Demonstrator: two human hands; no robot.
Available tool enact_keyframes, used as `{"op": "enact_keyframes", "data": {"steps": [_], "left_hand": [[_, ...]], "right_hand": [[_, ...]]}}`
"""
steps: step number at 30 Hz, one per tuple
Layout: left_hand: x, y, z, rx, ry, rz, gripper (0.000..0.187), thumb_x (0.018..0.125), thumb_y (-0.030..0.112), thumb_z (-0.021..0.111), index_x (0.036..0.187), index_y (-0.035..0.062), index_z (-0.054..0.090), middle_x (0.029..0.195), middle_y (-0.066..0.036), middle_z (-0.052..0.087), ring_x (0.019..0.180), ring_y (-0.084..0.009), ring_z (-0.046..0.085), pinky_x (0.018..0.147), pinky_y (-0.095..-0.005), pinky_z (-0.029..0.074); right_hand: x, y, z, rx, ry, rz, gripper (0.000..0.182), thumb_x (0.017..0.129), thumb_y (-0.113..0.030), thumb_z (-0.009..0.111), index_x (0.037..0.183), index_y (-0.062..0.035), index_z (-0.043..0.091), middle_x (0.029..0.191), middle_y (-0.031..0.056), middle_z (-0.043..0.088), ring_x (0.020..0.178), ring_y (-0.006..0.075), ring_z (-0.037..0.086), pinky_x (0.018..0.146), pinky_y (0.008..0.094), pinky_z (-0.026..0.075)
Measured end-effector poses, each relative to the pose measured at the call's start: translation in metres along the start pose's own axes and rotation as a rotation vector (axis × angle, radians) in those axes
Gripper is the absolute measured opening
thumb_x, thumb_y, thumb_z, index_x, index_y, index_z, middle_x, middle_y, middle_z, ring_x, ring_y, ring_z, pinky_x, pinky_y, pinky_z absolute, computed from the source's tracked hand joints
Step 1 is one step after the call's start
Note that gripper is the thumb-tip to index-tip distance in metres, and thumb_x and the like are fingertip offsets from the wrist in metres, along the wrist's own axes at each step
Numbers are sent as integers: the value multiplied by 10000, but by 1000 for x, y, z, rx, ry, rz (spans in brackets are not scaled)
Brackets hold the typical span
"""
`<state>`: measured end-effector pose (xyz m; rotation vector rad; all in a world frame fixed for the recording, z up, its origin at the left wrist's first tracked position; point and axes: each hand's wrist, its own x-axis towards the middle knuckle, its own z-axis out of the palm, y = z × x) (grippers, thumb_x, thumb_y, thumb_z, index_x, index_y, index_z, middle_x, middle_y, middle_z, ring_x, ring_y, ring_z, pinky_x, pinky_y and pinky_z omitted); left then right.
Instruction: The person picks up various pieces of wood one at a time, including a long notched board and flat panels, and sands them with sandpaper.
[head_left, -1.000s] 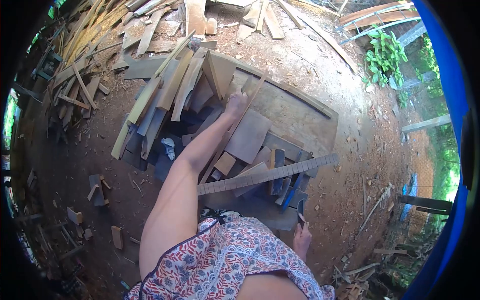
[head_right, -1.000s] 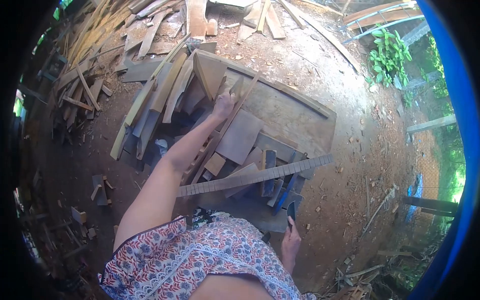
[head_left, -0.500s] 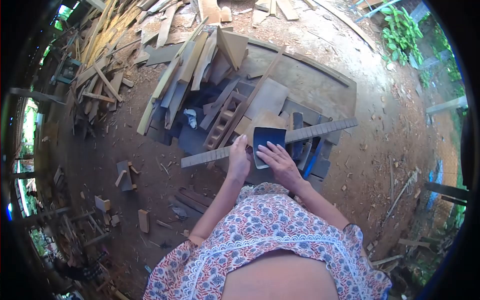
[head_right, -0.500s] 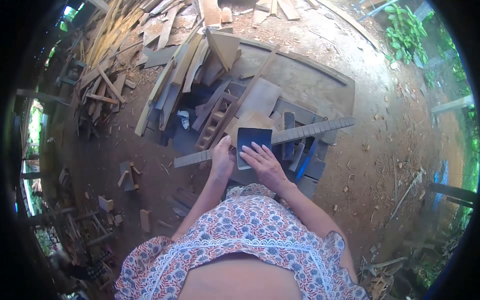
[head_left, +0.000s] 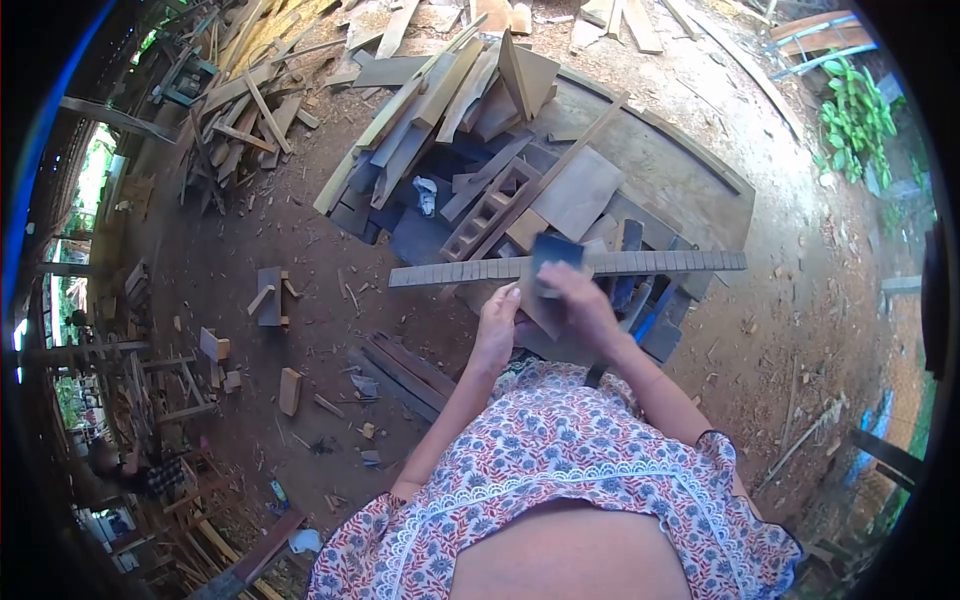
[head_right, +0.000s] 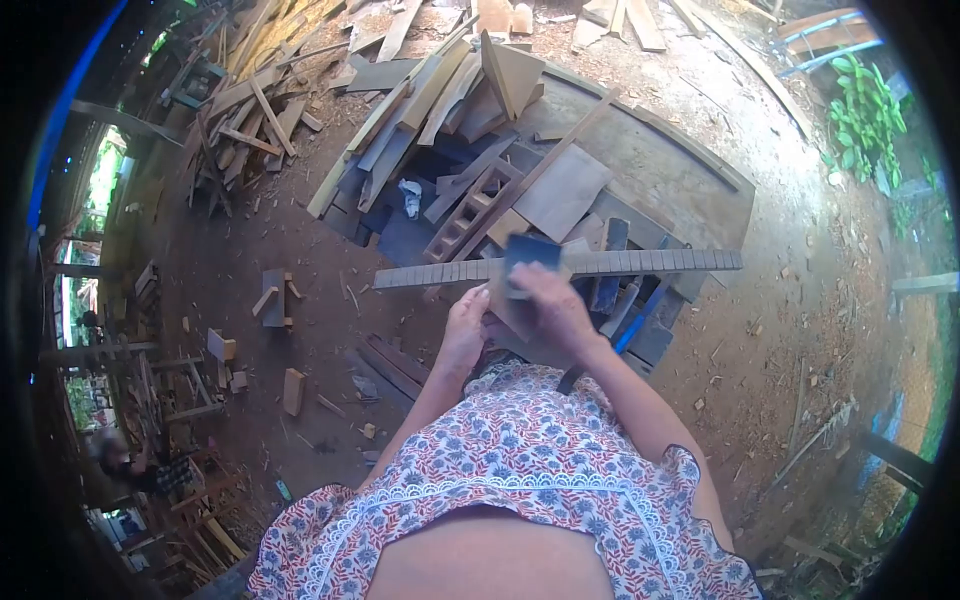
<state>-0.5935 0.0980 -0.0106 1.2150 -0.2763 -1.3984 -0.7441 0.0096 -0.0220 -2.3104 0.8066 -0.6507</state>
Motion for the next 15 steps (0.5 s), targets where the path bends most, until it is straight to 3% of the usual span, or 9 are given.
{"op": "enact_keyframes", "data": {"steps": [4, 5, 6, 7, 8, 10, 12, 15], "left_hand": [[-7, 4, -3, 166, 11, 35, 323, 995, 163, 442, 1253, -25, 492, 1075, -128, 634, 931, -181, 642, 808, -301, 518], [-12, 13, 1, 544, -11, 237, 321, 980, 143, 461, 1252, -23, 491, 1052, -165, 636, 915, -221, 653, 793, -323, 514], [-21, 23, 10, 915, -32, 436, 322, 964, 123, 480, 1252, -20, 489, 1028, -202, 638, 899, -261, 664, 778, -346, 509], [-28, 37, 23, 988, -57, 417, 327, 938, 93, 498, 1248, -12, 484, 1024, -257, 615, 903, -364, 651, 764, -404, 500], [-27, 33, 23, 990, -69, 415, 327, 938, 93, 498, 1248, -12, 484, 1024, -257, 615, 903, -364, 651, 764, -404, 500], [-17, 23, 16, 1042, -142, 530, 317, 931, 79, 500, 1235, -9, 494, 1074, -258, 609, 960, -409, 618, 790, -436, 496], [-11, 18, 14, 1085, -158, 577, 318, 925, 73, 508, 1233, -6, 497, 1084, -257, 606, 981, -416, 606, 802, -446, 492], [-12, 22, 19, 1111, -156, 585, 322, 917, 66, 522, 1230, -3, 500, 1098, -255, 603, 1006, -422, 594, 825, -453, 486]], "right_hand": [[14, 43, -12, 90, 165, 323, 431, 783, 80, 529, 1180, -71, 604, 1224, 144, 605, 1189, 310, 541, 1014, 409, 428], [17, 36, -23, 86, 178, 323, 431, 783, 80, 529, 1180, -71, 604, 1224, 144, 605, 1189, 310, 541, 1014, 409, 428], [21, 10, -43, 24, 173, 184, 425, 789, 70, 534, 1182, -77, 605, 1226, 131, 606, 1195, 295, 539, 1023, 407, 419], [20, -9, -53, -39, 164, 48, 420, 795, 60, 539, 1184, -84, 605, 1229, 119, 608, 1200, 281, 537, 1032, 405, 410], [15, -18, -53, -42, 170, 57, 420, 795, 60, 539, 1184, -84, 605, 1229, 119, 608, 1200, 281, 537, 1032, 405, 410], [8, -31, -51, -87, -98, -116, 439, 795, 55, 545, 1203, -102, 594, 1237, 90, 610, 1215, 262, 529, 1063, 406, 377], [1, -4, -35, -51, -70, -66, 452, 805, 49, 530, 1225, -110, 577, 1243, 78, 609, 1213, 254, 533, 1071, 416, 357], [3, 30, -46, -208, -39, 297, 424, 831, 39, 493, 1223, -99, 574, 1245, 85, 609, 1212, 284, 530, 1049, 436, 360]]}}
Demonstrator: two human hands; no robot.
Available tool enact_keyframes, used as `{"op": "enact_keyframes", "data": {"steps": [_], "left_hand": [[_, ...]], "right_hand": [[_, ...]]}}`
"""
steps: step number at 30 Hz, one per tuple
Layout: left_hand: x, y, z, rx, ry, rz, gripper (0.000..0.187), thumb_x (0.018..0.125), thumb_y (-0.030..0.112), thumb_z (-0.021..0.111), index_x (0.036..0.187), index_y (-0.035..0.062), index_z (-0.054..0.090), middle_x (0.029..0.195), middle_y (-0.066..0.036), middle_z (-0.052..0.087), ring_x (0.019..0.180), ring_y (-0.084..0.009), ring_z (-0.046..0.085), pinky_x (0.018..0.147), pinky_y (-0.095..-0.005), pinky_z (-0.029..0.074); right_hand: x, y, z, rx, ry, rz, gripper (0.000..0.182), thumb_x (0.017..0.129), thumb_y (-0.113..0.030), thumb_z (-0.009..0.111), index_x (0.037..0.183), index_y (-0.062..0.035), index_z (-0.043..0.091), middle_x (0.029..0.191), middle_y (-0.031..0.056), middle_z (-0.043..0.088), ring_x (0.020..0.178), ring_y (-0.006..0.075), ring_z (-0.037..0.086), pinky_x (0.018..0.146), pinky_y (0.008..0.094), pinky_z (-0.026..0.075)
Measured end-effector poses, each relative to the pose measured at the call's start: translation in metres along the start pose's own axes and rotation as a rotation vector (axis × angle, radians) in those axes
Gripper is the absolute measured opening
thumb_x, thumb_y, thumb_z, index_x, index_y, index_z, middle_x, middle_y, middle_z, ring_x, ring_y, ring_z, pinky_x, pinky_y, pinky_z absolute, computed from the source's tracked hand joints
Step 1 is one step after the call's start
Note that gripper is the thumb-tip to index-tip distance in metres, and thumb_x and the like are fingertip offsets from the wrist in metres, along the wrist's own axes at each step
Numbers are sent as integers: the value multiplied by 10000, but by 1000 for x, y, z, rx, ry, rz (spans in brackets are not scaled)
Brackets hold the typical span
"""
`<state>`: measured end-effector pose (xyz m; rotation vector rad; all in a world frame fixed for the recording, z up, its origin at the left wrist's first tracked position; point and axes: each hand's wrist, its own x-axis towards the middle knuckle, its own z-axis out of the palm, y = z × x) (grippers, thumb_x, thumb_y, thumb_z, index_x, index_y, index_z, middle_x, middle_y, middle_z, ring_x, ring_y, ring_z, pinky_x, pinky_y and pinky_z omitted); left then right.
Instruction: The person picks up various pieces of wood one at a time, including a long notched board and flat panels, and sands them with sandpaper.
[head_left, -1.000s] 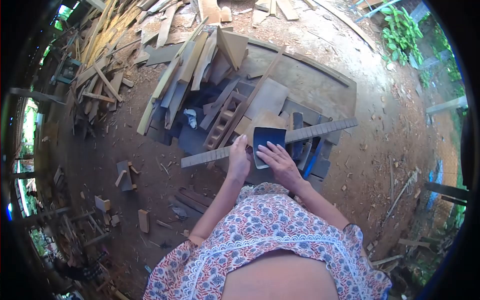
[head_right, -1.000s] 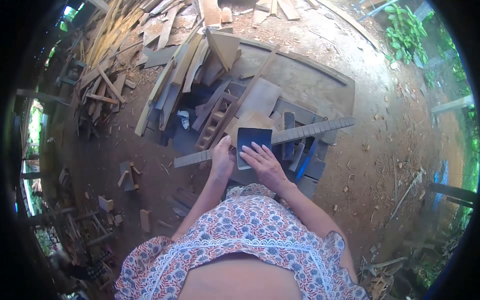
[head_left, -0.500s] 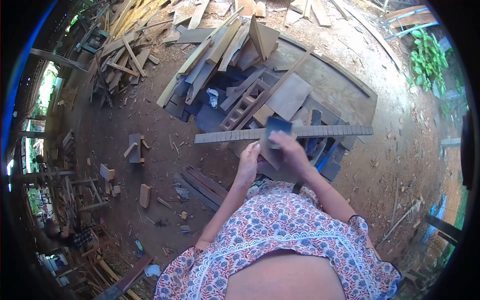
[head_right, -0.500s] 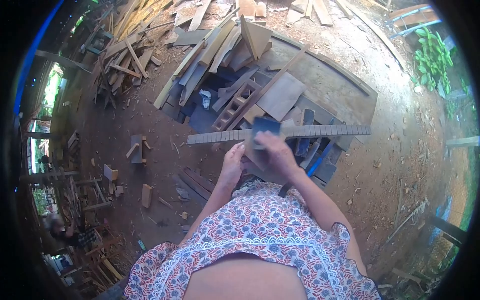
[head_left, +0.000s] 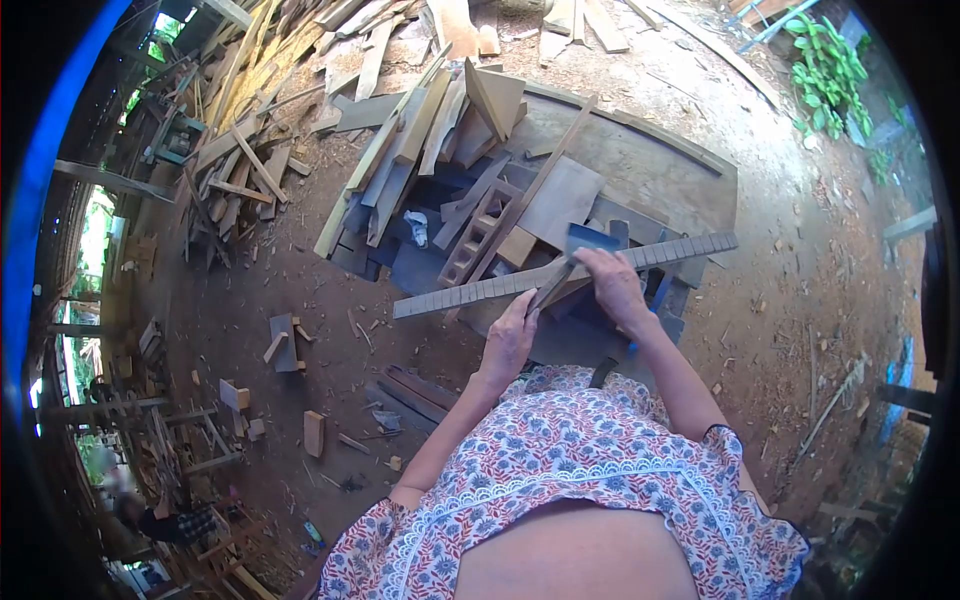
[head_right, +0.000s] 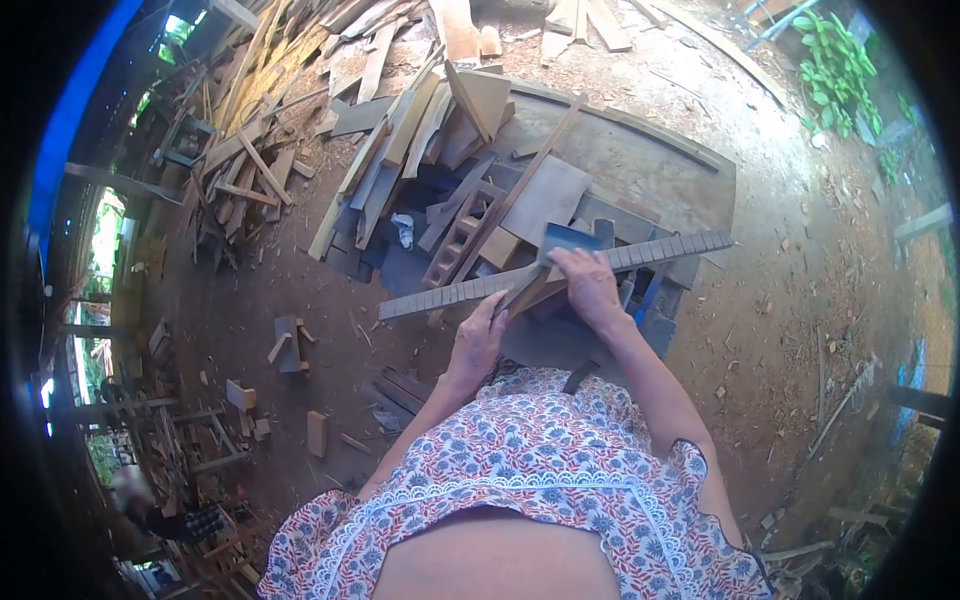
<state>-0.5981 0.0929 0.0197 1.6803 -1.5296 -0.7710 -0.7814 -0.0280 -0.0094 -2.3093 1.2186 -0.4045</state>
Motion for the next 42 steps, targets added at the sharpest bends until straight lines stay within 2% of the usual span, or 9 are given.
{"op": "enact_keyframes", "data": {"steps": [5, 11, 14, 19, 23, 26, 29, 36, 42], "left_hand": [[-7, -6, 2, -7, 26, 46, 328, 910, 52, 539, 1231, -4, 501, 1120, -237, 602, 1032, -415, 583, 863, -443, 475], [-29, -46, 27, 221, 233, -85, 489, 1001, 358, 422, 1359, 25, 418, 1428, -247, 331, 1326, -355, 343, 1045, -439, 341], [-41, -81, 52, -895, 429, -848, 747, 968, 542, 381, 1461, 23, 166, 1494, -241, 163, 1371, -392, 243, 1102, -489, 276], [-54, -115, 86, -1701, 584, -1217, 746, 959, 465, 475, 1463, 73, 89, 1455, -306, 140, 1351, -458, 254, 1106, -573, 257], [-61, -123, 84, -1404, 475, -1287, 655, 984, 339, 467, 1407, -42, 145, 1483, -270, 189, 1299, -441, 368, 1057, -522, 368], [-82, -155, 89, -1294, 277, -1170, 459, 949, 291, 536, 1231, -31, 370, 1280, -189, 515, 1169, -377, 525, 967, -493, 449], [-73, -165, 82, -903, 66, -1321, 570, 889, 348, 630, 1221, -40, 378, 1259, -222, 511, 1131, -348, 555, 921, -498, 469], [-66, -180, 117, 117, 380, -1047, 929, 639, 435, 808, 1254, -103, 366, 1194, -306, 525, 1101, -442, 537, 915, -462, 449], [-74, -149, 63, 58, 96, -1043, 729, 707, 382, 774, 1188, -51, 437, 1200, -283, 533, 1141, -439, 513, 940, -496, 415]], "right_hand": [[-15, -27, -3, 110, 138, -118, 441, 809, 54, 514, 1218, -101, 568, 1268, 81, 589, 1218, 284, 522, 1057, 455, 346], [-38, -28, 23, -26, -23, -226, 508, 786, 46, 559, 1256, -146, 541, 1332, 33, 543, 1281, 282, 454, 1068, 475, 326], [-55, -1, 58, 60, -48, -178, 458, 809, 22, 543, 1241, -131, 555, 1305, 58, 564, 1242, 308, 490, 1039, 462, 370], [-75, 23, 83, 181, -193, -93, 350, 879, -30, 533, 1220, -97, 567, 1255, 106, 591, 1189, 343, 529, 1012, 403, 428], [-77, 25, 83, 189, -185, -99, 321, 898, -68, 516, 1212, -98, 574, 1260, 100, 593, 1177, 351, 542, 981, 409, 447], [-74, 22, 83, 203, -189, -88, 324, 896, -67, 518, 1215, -93, 572, 1253, 104, 597, 1177, 348, 543, 983, 406, 447], [-72, 17, 79, 212, -188, -88, 321, 898, -67, 514, 1213, -93, 571, 1245, 108, 601, 1172, 340, 546, 980, 408, 448], [-76, 5, 70, 262, -145, -196, 292, 887, -53, 528, 1172, -69, 591, 1192, 130, 621, 1113, 319, 584, 940, 396, 474], [-70, 5, 52, 333, -110, -141, 309, 878, -27, 557, 1181, -71, 600, 1136, 148, 644, 1042, 314, 623, 877, 358, 501]]}}
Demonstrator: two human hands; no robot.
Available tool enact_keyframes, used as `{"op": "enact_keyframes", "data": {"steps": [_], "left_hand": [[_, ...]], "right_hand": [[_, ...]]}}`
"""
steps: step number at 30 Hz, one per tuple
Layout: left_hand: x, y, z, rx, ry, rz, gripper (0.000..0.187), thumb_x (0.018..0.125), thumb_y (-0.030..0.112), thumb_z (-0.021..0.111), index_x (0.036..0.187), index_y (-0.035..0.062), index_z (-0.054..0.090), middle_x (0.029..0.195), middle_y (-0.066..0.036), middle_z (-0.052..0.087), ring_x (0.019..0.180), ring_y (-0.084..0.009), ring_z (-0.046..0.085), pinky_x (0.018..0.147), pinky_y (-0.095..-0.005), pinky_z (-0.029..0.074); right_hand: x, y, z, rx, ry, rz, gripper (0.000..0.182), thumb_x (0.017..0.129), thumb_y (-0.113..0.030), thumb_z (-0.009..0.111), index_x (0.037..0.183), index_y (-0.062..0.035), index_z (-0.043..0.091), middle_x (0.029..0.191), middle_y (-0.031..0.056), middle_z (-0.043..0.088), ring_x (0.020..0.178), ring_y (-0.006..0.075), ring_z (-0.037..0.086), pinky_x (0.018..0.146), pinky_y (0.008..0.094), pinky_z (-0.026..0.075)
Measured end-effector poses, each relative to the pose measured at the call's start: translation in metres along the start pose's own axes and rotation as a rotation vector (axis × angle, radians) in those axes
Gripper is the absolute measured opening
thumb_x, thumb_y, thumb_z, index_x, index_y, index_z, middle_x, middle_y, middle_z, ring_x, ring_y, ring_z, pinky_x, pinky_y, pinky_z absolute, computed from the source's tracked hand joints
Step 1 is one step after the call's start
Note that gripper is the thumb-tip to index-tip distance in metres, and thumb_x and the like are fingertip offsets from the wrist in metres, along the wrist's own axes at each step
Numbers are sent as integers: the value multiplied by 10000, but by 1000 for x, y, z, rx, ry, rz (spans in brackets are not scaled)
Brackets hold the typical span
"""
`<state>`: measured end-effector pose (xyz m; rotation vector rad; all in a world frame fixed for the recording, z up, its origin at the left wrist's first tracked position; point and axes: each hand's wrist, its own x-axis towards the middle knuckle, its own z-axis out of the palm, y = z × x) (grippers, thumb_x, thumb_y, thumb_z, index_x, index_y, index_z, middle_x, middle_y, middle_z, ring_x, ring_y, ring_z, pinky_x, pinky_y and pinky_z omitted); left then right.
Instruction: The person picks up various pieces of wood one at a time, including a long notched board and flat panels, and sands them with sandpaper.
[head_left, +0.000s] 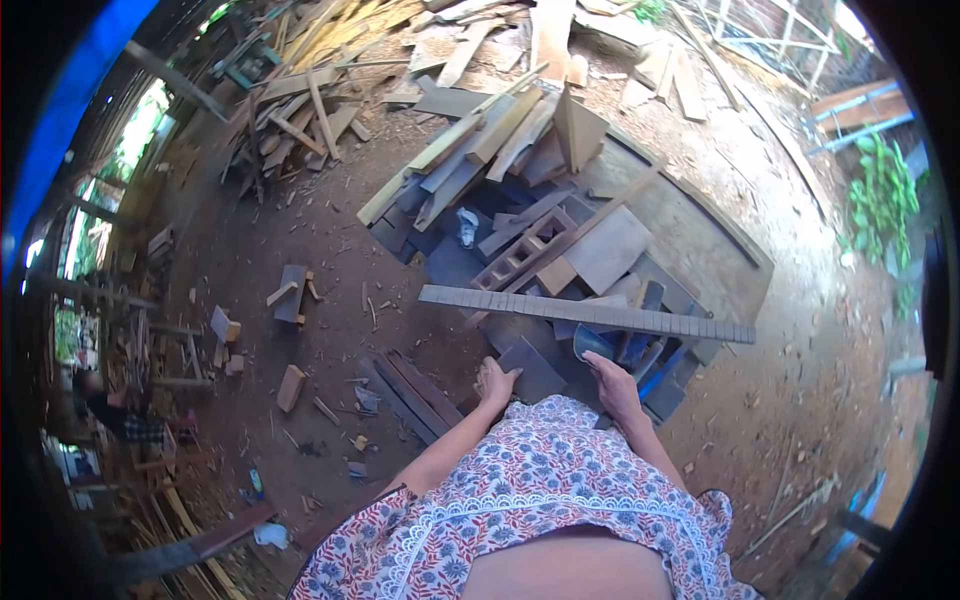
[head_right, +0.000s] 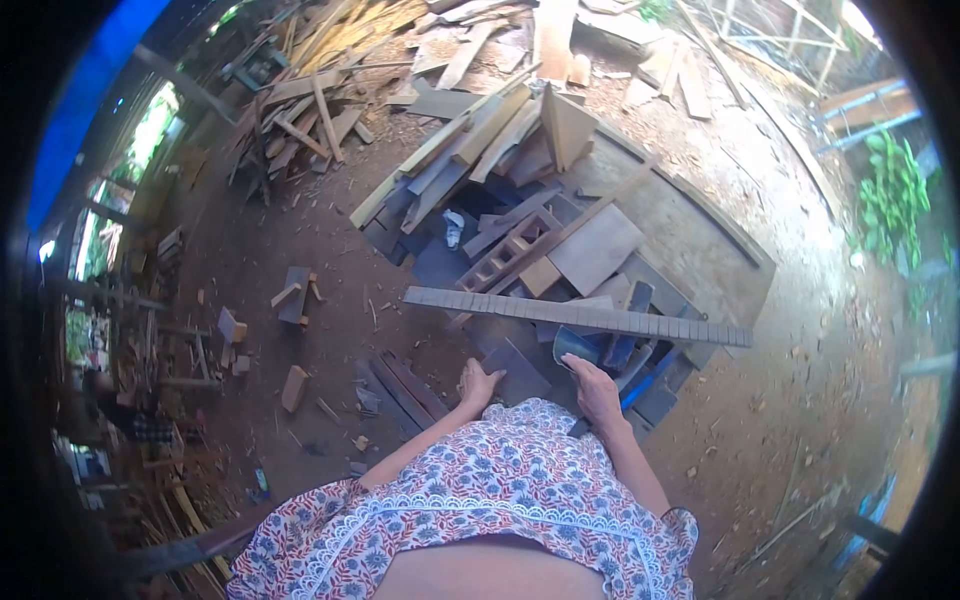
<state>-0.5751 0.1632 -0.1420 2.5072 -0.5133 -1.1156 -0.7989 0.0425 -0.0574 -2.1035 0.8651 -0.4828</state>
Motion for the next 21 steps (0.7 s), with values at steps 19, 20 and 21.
{"op": "enact_keyframes", "data": {"steps": [19, 20, 21], "left_hand": [[-43, 48, -88, -546, -575, 373, 486, 937, 306, 571, 1300, -3, 477, 1189, -116, 600, 1084, -187, 565, 933, -330, 459], [-50, 61, -90, -749, -551, 359, 469, 973, 310, 517, 1320, 3, 451, 1199, -116, 589, 1093, -201, 562, 924, -341, 471], [-56, 76, -89, -732, -573, 346, 469, 973, 310, 517, 1320, 3, 451, 1199, -116, 589, 1093, -201, 562, 924, -341, 471]], "right_hand": [[5, -11, -43, 109, 293, 148, 384, 903, 39, 494, 1272, -55, 541, 1251, 151, 593, 1161, 291, 570, 958, 338, 456], [10, -21, -45, 113, 309, 169, 367, 905, 52, 469, 1252, -36, 549, 1259, 157, 584, 1165, 303, 562, 984, 348, 446], [16, -36, -46, 51, 299, 110, 382, 883, 65, 478, 1242, -37, 557, 1259, 157, 582, 1177, 304, 553, 997, 359, 438]]}}
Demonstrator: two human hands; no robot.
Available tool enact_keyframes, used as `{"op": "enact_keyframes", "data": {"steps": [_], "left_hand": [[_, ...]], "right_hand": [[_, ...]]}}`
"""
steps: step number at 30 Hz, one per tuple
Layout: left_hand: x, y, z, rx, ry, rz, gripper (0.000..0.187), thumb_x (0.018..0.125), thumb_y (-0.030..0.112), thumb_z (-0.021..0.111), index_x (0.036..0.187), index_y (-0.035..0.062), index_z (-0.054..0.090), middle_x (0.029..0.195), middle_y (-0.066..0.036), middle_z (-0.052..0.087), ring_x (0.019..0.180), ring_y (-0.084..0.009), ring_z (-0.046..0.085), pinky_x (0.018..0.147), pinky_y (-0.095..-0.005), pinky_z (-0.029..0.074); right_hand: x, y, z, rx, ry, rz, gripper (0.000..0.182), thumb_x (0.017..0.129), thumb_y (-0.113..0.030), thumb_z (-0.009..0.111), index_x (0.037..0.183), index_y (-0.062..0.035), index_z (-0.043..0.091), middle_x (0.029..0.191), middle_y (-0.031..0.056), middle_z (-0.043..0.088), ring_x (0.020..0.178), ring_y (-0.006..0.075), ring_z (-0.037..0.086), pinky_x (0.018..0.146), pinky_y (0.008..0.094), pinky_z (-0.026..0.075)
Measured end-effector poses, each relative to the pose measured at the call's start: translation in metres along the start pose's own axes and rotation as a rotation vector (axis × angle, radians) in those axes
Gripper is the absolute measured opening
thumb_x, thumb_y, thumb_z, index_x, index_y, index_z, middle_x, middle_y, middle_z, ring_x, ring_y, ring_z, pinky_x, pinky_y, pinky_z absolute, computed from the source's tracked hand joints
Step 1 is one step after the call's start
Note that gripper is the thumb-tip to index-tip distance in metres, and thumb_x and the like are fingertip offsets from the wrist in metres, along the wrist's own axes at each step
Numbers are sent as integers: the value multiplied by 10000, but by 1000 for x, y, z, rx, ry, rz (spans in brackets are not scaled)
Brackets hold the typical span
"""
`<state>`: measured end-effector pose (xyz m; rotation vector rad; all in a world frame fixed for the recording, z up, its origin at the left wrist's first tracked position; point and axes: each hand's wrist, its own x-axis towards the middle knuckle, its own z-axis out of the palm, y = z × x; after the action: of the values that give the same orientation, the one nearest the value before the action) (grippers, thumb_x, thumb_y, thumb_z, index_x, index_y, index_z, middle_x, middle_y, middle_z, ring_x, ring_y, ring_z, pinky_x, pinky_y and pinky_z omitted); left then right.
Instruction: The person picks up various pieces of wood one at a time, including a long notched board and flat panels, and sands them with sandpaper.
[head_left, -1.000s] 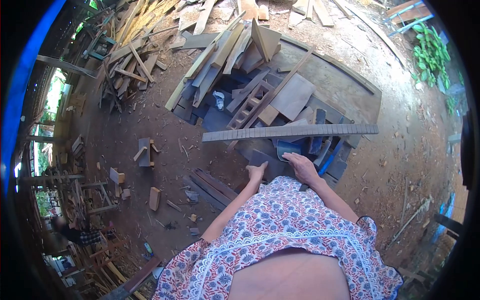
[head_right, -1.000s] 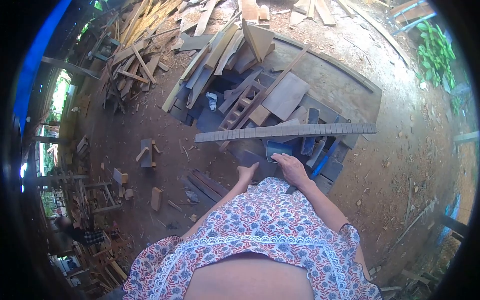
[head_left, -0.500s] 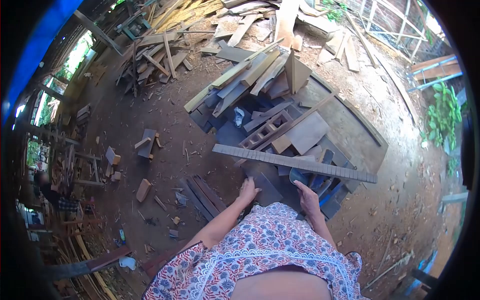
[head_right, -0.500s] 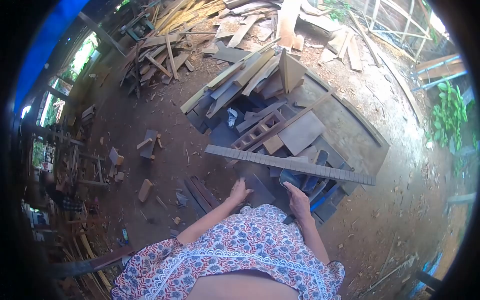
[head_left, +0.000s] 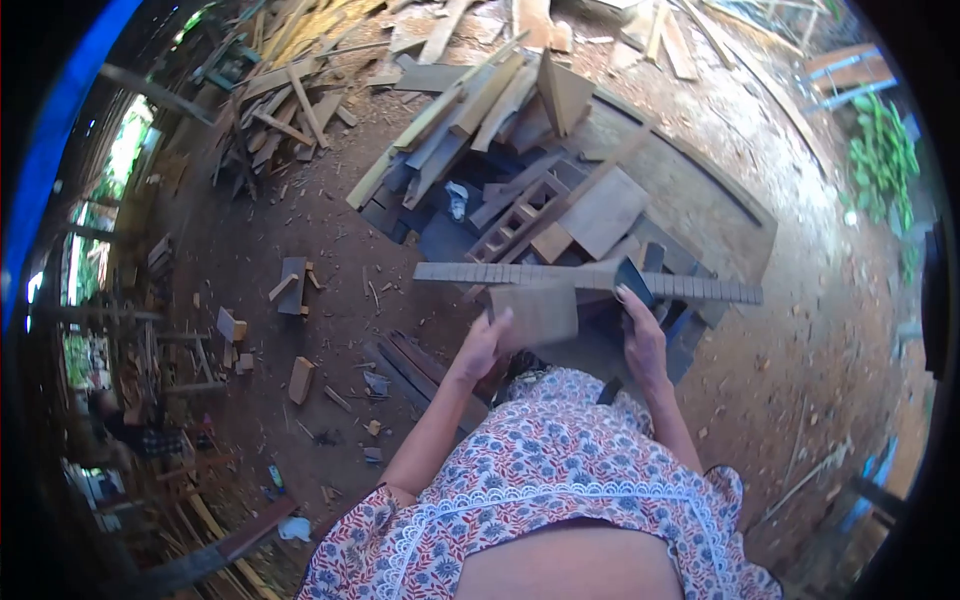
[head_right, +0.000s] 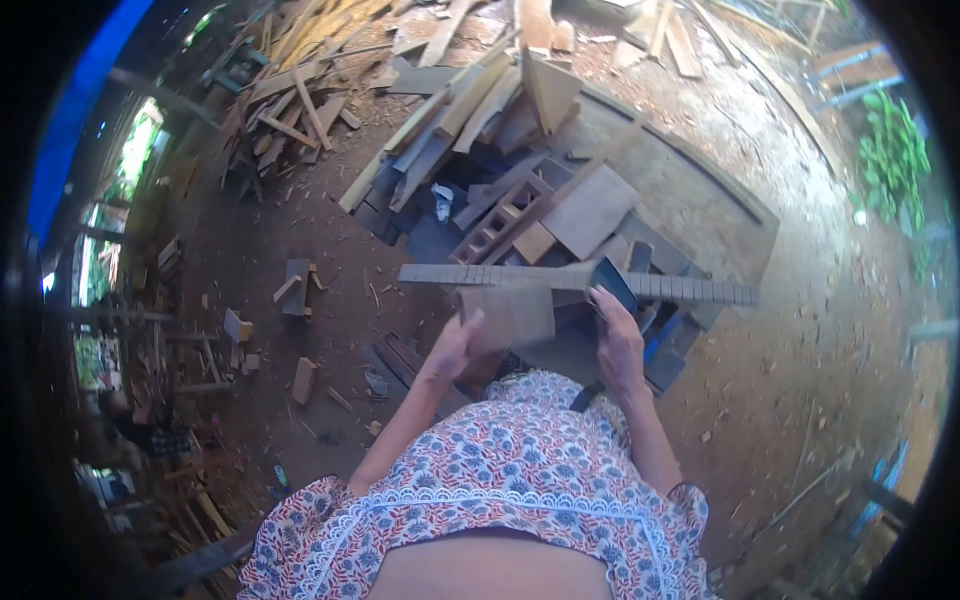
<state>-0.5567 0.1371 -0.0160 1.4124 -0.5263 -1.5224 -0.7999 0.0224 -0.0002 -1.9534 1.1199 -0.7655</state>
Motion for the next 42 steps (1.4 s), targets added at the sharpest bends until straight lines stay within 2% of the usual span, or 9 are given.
{"op": "enact_keyframes", "data": {"steps": [2, 6, 10, 13, 18, 29, 35, 38, 42], "left_hand": [[13, 21, 26, -461, 130, 148, 426, 1008, 313, 437, 1290, -3, 476, 1167, -120, 596, 1082, -220, 580, 899, -349, 502], [31, 39, 44, -414, 187, 49, 415, 1017, 315, 403, 1255, -15, 484, 1145, -131, 600, 1046, -220, 605, 871, -331, 528], [46, 34, 43, -481, 119, 206, 417, 1011, 360, 409, 1197, 1, 510, 1091, -135, 617, 927, -198, 645, 807, -314, 552], [66, 28, 39, -374, 89, 37, 473, 976, 439, 463, 1183, 19, 529, 1060, -115, 631, 897, -160, 653, 742, -297, 561], [116, -30, 8, -425, 73, -71, 501, 919, 519, 530, 1123, 64, 576, 982, -99, 655, 892, -176, 650, 741, -331, 553], [101, -12, 26, -431, -169, -344, 690, 932, 632, 317, 1309, 76, 477, 1220, -128, 585, 1097, -214, 595, 898, -414, 524], [104, -26, 40, -467, -174, -230, 671, 895, 653, 420, 1226, 81, 531, 1137, -111, 613, 966, -211, 638, 785, -387, 565], [95, -15, 40, -214, -8, -115, 679, 891, 635, 460, 1233, 52, 525, 1105, -99, 621, 926, -198, 648, 761, -364, 571], [68, 31, 39, -131, 32, -62, 551, 944, 464, 515, 1305, 50, 475, 1163, -97, 593, 1009, -189, 622, 852, -325, 541]], "right_hand": [[11, -29, 11, -88, -9, -254, 430, 807, 80, 523, 1215, -43, 581, 1252, 151, 588, 1200, 299, 537, 1032, 396, 411], [8, -53, 58, -150, -156, -479, 519, 749, -21, 631, 1258, -93, 557, 1326, 114, 542, 1264, 296, 483, 1063, 438, 367], [23, -40, 49, -169, -137, -435, 529, 757, -3, 612, 1275, -89, 543, 1343, 110, 528, 1275, 300, 470, 1068, 453, 365], [31, -14, 54, 9, -200, -284, 549, 755, 44, 564, 1288, -82, 527, 1367, 88, 505, 1285, 303, 456, 1072, 480, 363], [18, 9, 55, -214, -372, -412, 566, 758, 48, 548, 1304, -95, 502, 1392, 74, 478, 1320, 289, 413, 1088, 474, 337], [8, 14, 38, -93, -411, -318, 532, 784, 30, 534, 1299, -102, 509, 1366, 81, 503, 1325, 270, 410, 1113, 462, 296], [7, 20, 35, -169, -396, -336, 545, 781, 69, 510, 1298, -100, 507, 1366, 85, 500, 1322, 275, 411, 1112, 446, 304], [12, 26, 31, -150, -359, -352, 518, 777, 87, 503, 1261, -96, 541, 1343, 91, 527, 1297, 289, 442, 1100, 457, 317], [36, 66, 27, -338, 14, -67, 453, 785, 93, 495, 1191, -79, 597, 1270, 108, 590, 1220, 329, 513, 1054, 461, 357]]}}
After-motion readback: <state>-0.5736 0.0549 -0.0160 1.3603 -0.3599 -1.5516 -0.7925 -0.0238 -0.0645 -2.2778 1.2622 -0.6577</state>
